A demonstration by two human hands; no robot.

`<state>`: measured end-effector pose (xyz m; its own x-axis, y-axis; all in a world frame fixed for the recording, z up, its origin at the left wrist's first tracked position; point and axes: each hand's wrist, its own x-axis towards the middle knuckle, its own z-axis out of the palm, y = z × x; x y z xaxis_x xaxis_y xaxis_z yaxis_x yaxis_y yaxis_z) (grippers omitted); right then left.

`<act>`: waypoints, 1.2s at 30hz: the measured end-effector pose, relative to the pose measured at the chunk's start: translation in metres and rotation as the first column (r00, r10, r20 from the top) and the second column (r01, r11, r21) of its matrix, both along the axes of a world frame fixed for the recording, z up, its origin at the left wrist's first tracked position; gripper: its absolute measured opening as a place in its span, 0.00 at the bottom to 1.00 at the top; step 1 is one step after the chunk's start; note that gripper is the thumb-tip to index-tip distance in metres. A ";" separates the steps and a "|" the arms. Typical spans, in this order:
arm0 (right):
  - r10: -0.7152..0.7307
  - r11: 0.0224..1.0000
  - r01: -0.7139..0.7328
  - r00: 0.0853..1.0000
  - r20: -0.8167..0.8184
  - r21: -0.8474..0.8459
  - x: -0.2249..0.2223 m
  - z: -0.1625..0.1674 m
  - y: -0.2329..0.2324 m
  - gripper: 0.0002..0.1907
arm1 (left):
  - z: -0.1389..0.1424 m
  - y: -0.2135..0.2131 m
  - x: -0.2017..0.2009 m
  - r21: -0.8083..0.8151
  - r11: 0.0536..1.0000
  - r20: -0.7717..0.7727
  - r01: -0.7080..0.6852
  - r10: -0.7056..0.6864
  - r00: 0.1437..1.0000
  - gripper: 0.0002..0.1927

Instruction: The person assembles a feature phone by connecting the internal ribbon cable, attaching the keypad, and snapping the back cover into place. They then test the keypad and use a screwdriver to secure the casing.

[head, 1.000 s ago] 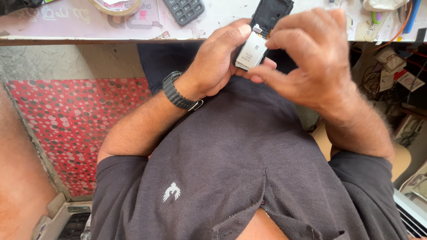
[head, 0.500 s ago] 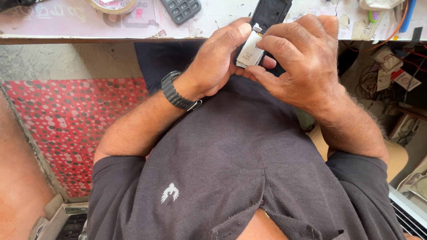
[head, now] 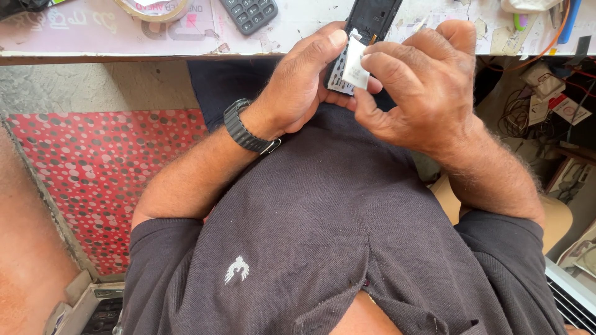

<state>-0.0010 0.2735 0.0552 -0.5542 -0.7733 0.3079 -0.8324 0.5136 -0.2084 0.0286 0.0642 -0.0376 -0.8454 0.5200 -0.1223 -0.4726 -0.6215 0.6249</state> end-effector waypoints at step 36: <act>0.015 0.881 0.313 0.730 0.683 -0.355 -0.052 -0.040 0.013 0.15 | 0.005 -0.006 -0.003 -0.034 0.998 0.041 0.046 -0.044 0.998 0.28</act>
<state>-0.0533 0.2869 0.0150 -0.8340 -0.5439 0.0928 -0.3206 0.3409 -0.8838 0.0255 0.0581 -0.0326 -0.8153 0.5521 -0.1745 -0.5249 -0.5775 0.6253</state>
